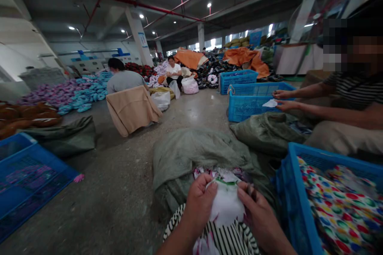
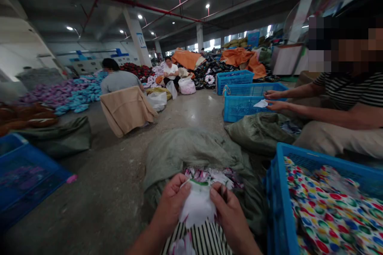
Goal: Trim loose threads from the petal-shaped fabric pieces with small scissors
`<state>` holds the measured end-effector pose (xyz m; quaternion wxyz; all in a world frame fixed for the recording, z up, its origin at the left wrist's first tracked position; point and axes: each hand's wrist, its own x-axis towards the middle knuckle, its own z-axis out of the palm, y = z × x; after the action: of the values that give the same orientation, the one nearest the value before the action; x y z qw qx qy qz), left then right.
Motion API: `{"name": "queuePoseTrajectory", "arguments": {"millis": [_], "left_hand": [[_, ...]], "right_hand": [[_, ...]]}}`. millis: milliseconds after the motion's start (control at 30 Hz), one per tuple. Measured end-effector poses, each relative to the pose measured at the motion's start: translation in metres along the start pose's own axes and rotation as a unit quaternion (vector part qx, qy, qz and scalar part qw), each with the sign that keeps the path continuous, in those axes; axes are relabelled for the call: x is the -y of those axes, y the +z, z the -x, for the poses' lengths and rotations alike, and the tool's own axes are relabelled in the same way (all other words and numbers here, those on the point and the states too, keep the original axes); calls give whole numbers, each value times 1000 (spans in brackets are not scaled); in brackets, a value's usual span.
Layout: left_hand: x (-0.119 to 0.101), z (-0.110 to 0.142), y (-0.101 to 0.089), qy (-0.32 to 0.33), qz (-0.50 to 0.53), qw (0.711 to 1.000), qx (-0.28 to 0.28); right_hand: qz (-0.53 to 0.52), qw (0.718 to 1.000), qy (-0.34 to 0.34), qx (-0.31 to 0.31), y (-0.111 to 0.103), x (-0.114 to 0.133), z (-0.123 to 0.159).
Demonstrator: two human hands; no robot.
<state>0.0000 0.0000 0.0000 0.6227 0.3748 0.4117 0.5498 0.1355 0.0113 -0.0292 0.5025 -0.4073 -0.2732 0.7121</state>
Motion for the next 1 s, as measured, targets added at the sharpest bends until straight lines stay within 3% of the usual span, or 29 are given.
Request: {"name": "queuePoseTrajectory", "arguments": {"millis": [200,300,400,467,533,633,733,867,1000], "left_hand": [[0,13,-2,-7,-50,999,13],[-5,18,2,-43,-75,995,40],[-9,21,7,-62,-63,995,35],[-9,22,10,-48,-70,996,8],[-9,22,12,-21,-106,994,-18],[-9,23,14,24,-172,984,-36],[-10,25,17,47,-214,975,-37],[-13,28,22,43,-234,971,-29],[-14,28,25,33,-220,975,-23]], "right_hand": [[46,998,-30,34,1,2,11],[75,995,-28,57,0,4,13],[179,977,-104,44,-4,9,14],[299,930,-213,13,-9,14,17],[418,856,-305,17,-14,20,24],[535,752,-379,70,-18,26,35],[594,669,-444,49,-19,25,38],[622,607,-493,-14,-20,21,30],[630,582,-513,-33,-22,21,27]]}}
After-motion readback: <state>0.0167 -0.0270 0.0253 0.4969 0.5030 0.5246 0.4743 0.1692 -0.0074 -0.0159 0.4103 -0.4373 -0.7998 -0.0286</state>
